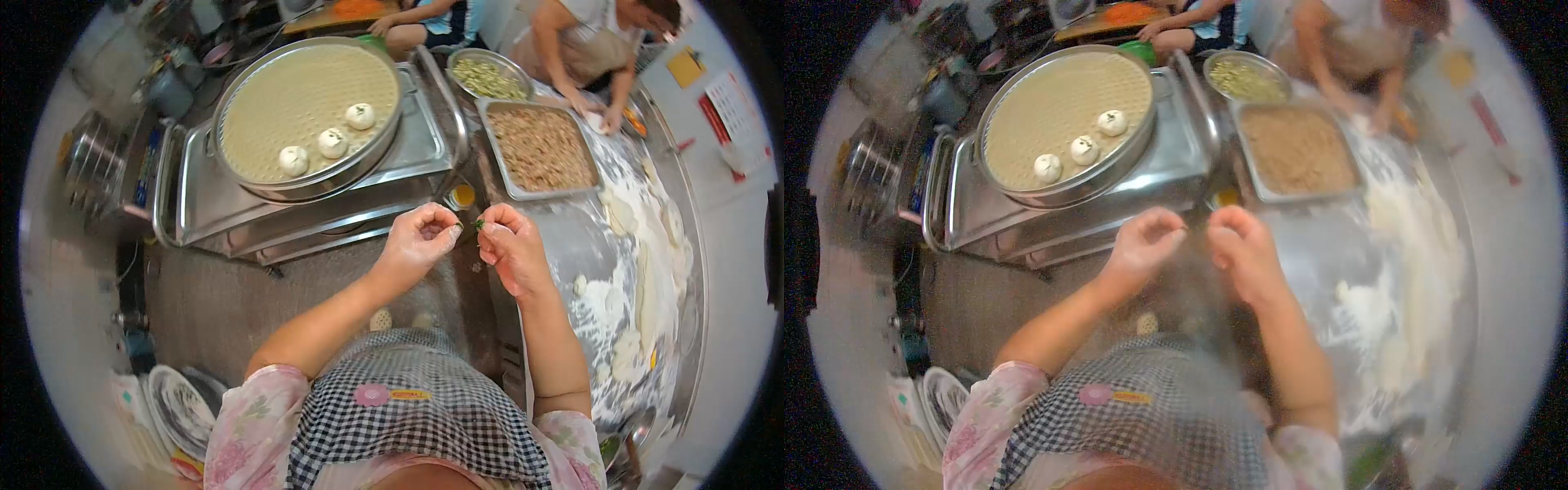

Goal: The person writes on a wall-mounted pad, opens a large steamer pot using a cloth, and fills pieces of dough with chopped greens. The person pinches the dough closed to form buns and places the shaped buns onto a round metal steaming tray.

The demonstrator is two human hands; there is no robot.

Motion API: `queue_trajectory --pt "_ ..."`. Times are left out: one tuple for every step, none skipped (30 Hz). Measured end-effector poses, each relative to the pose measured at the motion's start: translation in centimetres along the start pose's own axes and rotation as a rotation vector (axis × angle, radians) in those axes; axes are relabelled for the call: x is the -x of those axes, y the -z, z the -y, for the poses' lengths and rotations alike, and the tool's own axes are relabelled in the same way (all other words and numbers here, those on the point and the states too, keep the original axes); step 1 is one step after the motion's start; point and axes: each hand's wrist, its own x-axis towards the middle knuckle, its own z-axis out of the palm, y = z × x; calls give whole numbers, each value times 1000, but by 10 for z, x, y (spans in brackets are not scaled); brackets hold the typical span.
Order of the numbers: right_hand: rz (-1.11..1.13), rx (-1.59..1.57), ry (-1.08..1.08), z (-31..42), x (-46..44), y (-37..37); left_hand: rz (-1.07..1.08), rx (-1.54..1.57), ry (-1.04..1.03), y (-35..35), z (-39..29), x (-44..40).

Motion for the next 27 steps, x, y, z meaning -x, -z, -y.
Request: queue_trajectory --pt "33 -1 -21 -1 -12 -2 -34 12 5 7 1 -3" --pt "72 -2 -39 0 -25 -5 -72 -7 16 13 -1 -7" --pt "90 1 -52 0 -38 -7 -116 -28 23 20 -4 -10" --pt "113 3 -66 0 -50 -9 -166 -52 31 28 -7 -12" --pt "140 3 -78 1 -62 -10 -222 -174 2 38 -7 -14" --pt "154 47 -71 -1 -74 -10 -278 -302 -23 53 -6 -14" --pt "191 25 -92 -2 -86 -8 -325 -433 -41 69 -7 -14" --pt "220 2 -114 -3 -94 -4 -408 -605 -81 84 -11 -10" --pt "244 -21 -137 -5 -101 -1 -438 -757 -179 107 -7 -8" --pt "247 -15 -133 -9 -108 1 -477 -876 -114 129 -8 -6" --pt "258 7 -157 -13 -115 6 -509 -993 -44 147 -14 -6" --pt "252 16 -171 -15 -118 8 -538 -1021 5 162 -20 -7" --pt "242 26 -184 -17 -121 8 -562 -1045 55 176 -27 -12" --pt "235 46 -205 -18 -122 10 -550 -1152 71 193 -29 -20" --pt "225 69 -223 -20 -123 12 -491 -1250 82 207 -31 -30" --pt "212 91 -237 -21 -124 15 -426 -1347 88 220 -35 -41" --pt "187 69 -245 -24 -124 20 -351 -1443 92 228 -41 -52" --pt "156 45 -251 -27 -122 25 -255 -1485 87 235 -48 -61" --pt "118 15 -252 -30 -120 31 -185 -1552 159 241 -52 -72" --pt "54 2 -258 -32 -116 36 -105 -1614 230 245 -54 -83" --pt "10 -25 -261 -34 -112 38 -18 -1669 299 247 -52 -93" --pt "-44 -51 -260 -36 -105 42 40 -1722 319 247 -52 -100" --pt "-122 -82 -248 -39 -92 50 108 -1716 353 250 -49 -107" --pt "-175 -91 -236 -44 -81 55 196 -1707 366 257 -46 -113" --pt "-181 -74 -194 -53 -73 66 229 -1705 357 269 -42 -118" --pt "-299 -14 -179 -58 -64 66 188 -1642 361 269 -45 -123" --pt "-403 48 -171 -59 -59 68 188 -1604 266 275 -46 -123"
